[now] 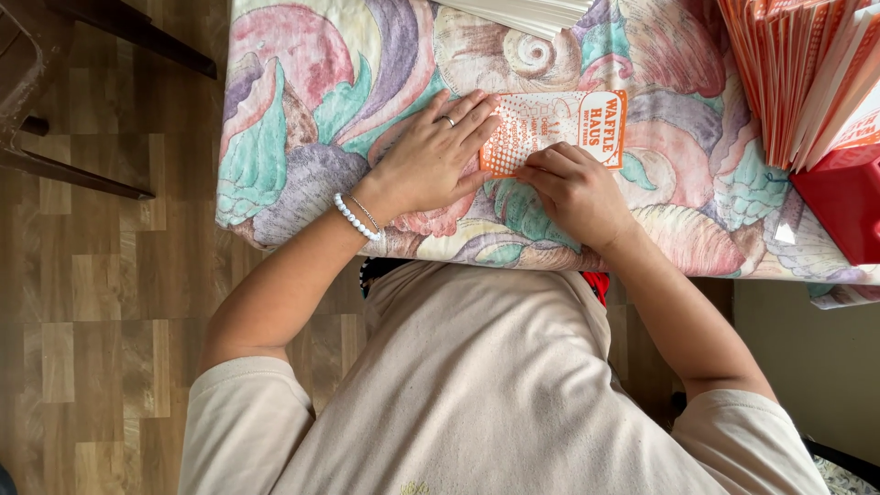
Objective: Folding flat paper bag templates into finished bags and stacking them.
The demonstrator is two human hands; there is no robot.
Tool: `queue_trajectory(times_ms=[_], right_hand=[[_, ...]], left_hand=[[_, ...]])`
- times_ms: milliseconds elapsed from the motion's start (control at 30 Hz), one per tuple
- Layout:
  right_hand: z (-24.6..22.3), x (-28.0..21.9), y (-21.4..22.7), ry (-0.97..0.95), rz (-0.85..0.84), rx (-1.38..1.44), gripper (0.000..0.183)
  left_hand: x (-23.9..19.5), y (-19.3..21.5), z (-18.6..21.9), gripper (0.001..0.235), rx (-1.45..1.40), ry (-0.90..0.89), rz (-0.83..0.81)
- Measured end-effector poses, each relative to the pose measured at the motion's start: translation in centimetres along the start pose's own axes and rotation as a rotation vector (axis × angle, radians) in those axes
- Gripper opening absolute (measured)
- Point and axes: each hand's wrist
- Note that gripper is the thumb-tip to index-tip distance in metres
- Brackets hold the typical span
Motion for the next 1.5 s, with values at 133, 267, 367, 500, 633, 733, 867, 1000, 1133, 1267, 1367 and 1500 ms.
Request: queue_trajectory(times_ms=[133,267,367,500,633,733,867,1000,1133,1267,1367,1500], right_hand=[[-0.5,1.4,1.0,-0.017,0.000,0.050,0.019],[0.0,3.6,1.4,-0.239,-0.037,0.082,0.032],[1.9,4.7,0.6,-0.426,-0.134,0.105,0.041],[2.7,6.8,0.1,-0.658,-0.362,-0.049,0.037],[0.6,8.1,4.6,-0.717,-0.450,-0.095,0.039],[2.9,5.7,7.0,-0.770,-0.515,-0.172,0.042],[5.6,2.4,8.8,-0.912,-0.443,-0.229,0.038],[7.0,-0.3,7.2,-0.702,-0.324,-0.449,0.032],[5.3,-1.6,5.6,-0.285,-0.027,-0.598,0.041],[1.8,-3.6,3.7,-0.083,0.006,-0.186,0.020],[1.4,-4.3,3.1,-0.029,-0.022,-0.181,0.029],[1.4,-4.1,3.1,-0.017,-0.051,-0.245,0.028]], left_hand=[[0.0,0.1,0.0,0.070,-0.005,0.009,0.028],[0.8,0.9,0.0,0.077,-0.098,0.038,-0.057],[1.4,1.5,0.2,0.077,-0.116,0.061,-0.117],[1.2,0.5,-0.2,0.082,-0.134,0.078,-0.129],[0.5,0.1,-0.2,0.081,-0.146,0.094,-0.138],[0.5,0.5,-0.2,0.079,-0.151,0.082,-0.101],[0.6,0.5,-0.5,0.081,-0.164,0.083,-0.116],[0.9,1.3,-0.2,0.082,-0.173,0.098,-0.180],[1.6,1.8,-0.3,0.075,-0.156,0.067,-0.157],[1.0,1.1,-0.1,0.074,-0.145,0.012,-0.106],[1.2,1.7,-0.5,0.075,-0.147,0.004,-0.117],[1.1,2.4,-0.7,0.075,-0.160,0.022,-0.211]])
Point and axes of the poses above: each hand's wrist, its own x-axis towards the middle knuckle, its own y-axis out of the back of the hand, z = x × y, and after that the axes turned 6 degrees about x, right-handed
